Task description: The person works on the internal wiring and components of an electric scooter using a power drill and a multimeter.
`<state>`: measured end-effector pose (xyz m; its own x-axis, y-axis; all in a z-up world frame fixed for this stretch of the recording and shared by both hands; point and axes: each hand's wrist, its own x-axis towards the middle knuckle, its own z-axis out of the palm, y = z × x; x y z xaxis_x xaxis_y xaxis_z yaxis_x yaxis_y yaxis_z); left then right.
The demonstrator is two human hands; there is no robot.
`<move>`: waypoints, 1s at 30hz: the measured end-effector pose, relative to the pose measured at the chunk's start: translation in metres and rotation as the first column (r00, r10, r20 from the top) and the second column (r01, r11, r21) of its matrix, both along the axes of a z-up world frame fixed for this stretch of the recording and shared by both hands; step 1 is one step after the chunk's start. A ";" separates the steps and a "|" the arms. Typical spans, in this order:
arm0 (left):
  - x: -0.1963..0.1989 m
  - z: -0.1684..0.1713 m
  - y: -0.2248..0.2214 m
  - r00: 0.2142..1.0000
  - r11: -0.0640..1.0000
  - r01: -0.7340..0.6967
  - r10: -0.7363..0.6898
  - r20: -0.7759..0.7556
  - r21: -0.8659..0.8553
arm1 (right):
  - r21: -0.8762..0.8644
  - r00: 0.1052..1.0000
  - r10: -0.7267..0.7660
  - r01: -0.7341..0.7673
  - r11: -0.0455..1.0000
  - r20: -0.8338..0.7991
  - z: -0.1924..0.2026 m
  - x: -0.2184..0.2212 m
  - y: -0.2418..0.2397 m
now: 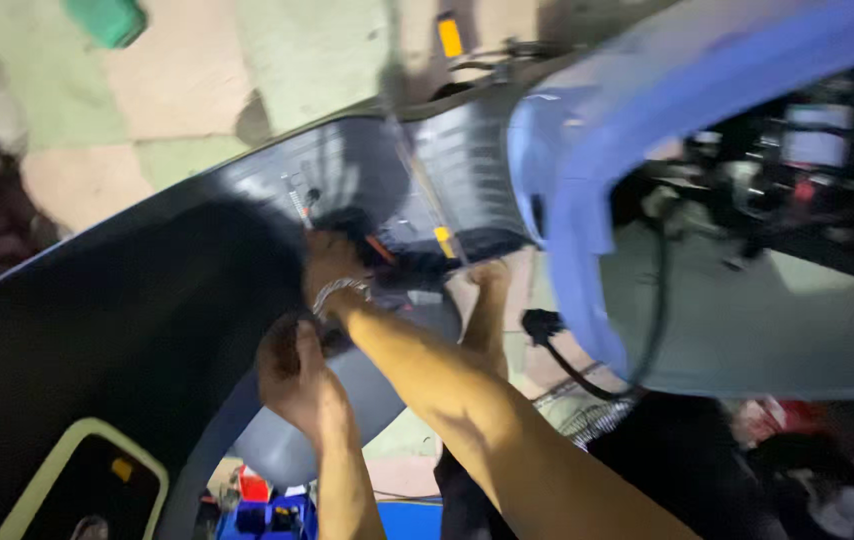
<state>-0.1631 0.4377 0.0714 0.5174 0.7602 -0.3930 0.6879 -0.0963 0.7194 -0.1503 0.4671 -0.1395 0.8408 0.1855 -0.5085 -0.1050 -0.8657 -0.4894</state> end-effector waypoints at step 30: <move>0.155 0.172 -0.472 0.430 0.566 0.777 -0.797 0.424 0.277 | 0.646 0.997 0.027 0.025 0.763 -0.069 0.315 -0.050 -0.502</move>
